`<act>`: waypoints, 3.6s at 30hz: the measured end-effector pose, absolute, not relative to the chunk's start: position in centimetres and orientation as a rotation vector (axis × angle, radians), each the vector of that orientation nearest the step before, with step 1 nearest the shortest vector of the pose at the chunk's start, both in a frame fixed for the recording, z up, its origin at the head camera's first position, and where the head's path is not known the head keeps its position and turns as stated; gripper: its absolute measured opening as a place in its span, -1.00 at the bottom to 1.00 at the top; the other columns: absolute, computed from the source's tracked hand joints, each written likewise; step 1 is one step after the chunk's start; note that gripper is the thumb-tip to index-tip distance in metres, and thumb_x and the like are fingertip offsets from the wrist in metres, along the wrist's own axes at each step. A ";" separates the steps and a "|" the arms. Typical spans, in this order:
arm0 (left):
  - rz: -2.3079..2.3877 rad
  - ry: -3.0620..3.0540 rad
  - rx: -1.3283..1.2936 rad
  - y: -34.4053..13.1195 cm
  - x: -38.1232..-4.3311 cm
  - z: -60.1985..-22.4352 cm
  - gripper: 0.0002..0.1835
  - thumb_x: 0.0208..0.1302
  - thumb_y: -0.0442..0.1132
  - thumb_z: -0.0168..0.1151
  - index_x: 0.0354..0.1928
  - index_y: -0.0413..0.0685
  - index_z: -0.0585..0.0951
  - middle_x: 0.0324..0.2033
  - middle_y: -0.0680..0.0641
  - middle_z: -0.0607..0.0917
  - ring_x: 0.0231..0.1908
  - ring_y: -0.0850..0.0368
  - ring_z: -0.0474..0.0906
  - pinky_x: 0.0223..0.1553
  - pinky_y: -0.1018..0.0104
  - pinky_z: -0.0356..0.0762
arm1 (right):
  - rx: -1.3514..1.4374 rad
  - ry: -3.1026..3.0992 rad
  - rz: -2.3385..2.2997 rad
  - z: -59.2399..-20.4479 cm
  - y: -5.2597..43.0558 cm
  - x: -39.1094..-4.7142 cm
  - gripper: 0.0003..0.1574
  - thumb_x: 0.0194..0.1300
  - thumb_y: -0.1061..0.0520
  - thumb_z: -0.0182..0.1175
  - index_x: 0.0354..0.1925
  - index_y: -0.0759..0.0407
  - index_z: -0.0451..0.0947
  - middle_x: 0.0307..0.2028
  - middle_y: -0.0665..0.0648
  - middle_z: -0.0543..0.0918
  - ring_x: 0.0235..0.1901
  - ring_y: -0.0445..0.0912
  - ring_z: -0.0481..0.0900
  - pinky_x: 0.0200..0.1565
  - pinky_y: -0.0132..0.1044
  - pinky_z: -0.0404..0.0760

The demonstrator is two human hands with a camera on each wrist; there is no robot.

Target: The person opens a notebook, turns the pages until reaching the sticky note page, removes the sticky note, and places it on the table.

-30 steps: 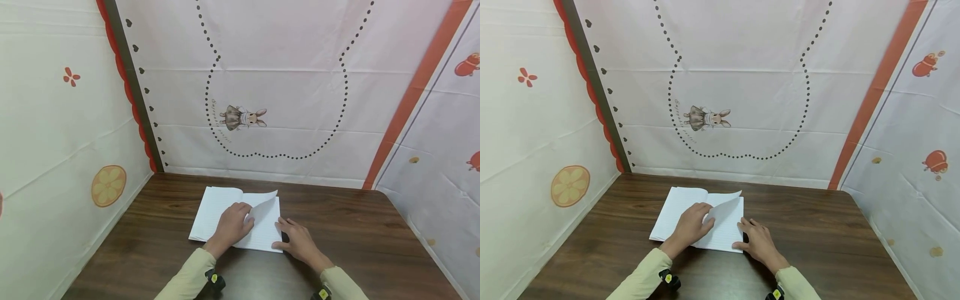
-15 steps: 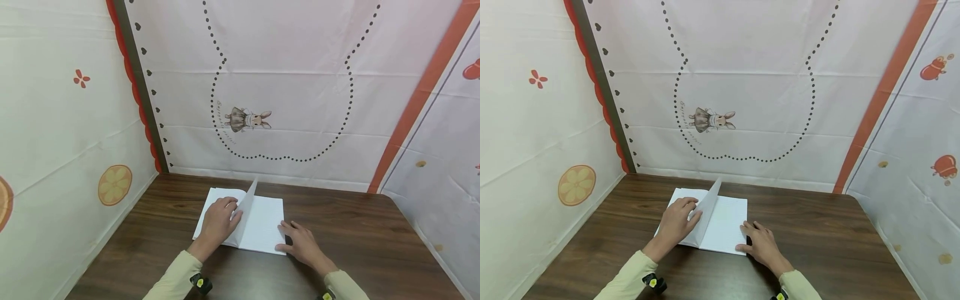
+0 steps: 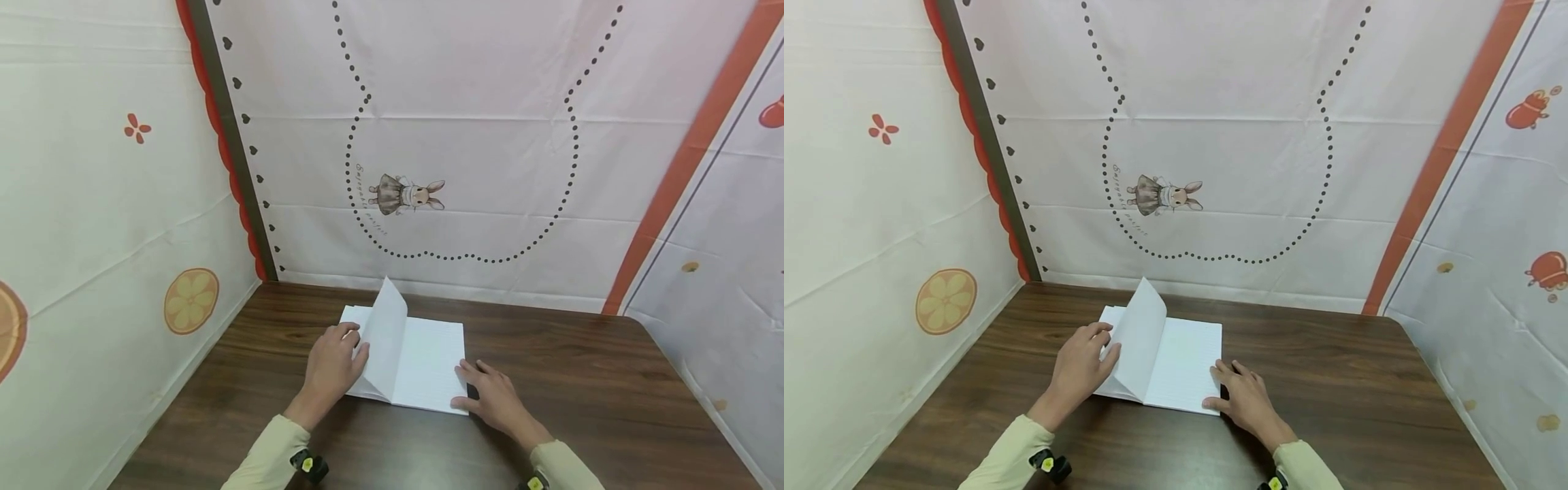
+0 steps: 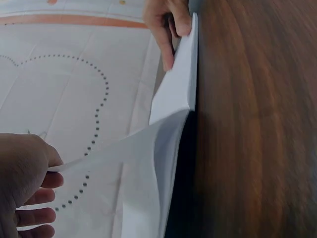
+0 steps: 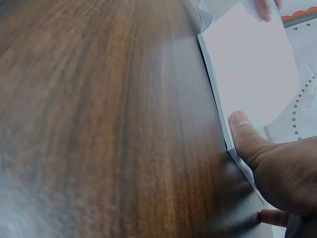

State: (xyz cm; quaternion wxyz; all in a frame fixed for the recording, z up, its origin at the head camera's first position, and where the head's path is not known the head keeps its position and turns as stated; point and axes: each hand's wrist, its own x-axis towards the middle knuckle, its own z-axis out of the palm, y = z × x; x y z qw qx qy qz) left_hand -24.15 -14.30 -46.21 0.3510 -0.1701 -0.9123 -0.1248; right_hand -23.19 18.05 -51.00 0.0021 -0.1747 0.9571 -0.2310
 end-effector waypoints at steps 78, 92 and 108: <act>-0.682 -3.144 -0.560 -18.7 -24.3 -50.4 -0.27 0.37 0.05 0.32 0.45 -0.18 0.42 0.52 -0.34 0.22 0.53 -0.33 0.07 0.41 -0.32 0.19 | -0.661 2.826 -0.646 -48.1 19.2 -24.4 -0.10 0.05 -0.14 0.56 0.28 0.21 0.58 0.39 0.24 0.48 0.40 0.40 0.31 0.31 0.41 0.29; -0.733 -3.125 -0.553 -18.9 -24.5 -50.8 -0.25 0.36 0.07 0.32 0.46 -0.18 0.41 0.53 -0.35 0.19 0.53 -0.35 0.04 0.40 -0.36 0.16 | -0.648 3.086 -0.594 -50.7 18.4 -23.2 -0.23 0.24 -0.30 0.36 0.25 0.11 0.63 0.34 0.18 0.55 0.35 0.36 0.41 0.22 0.41 0.40; -0.556 -3.228 -0.525 -17.1 -24.3 -48.5 -0.29 0.36 0.03 0.33 0.38 -0.31 0.46 0.43 -0.42 0.34 0.47 -0.37 0.20 0.39 -0.29 0.24 | -0.619 3.094 -0.619 -51.5 18.2 -23.2 -0.23 0.17 -0.26 0.42 0.23 0.10 0.65 0.32 0.20 0.56 0.34 0.38 0.41 0.22 0.41 0.40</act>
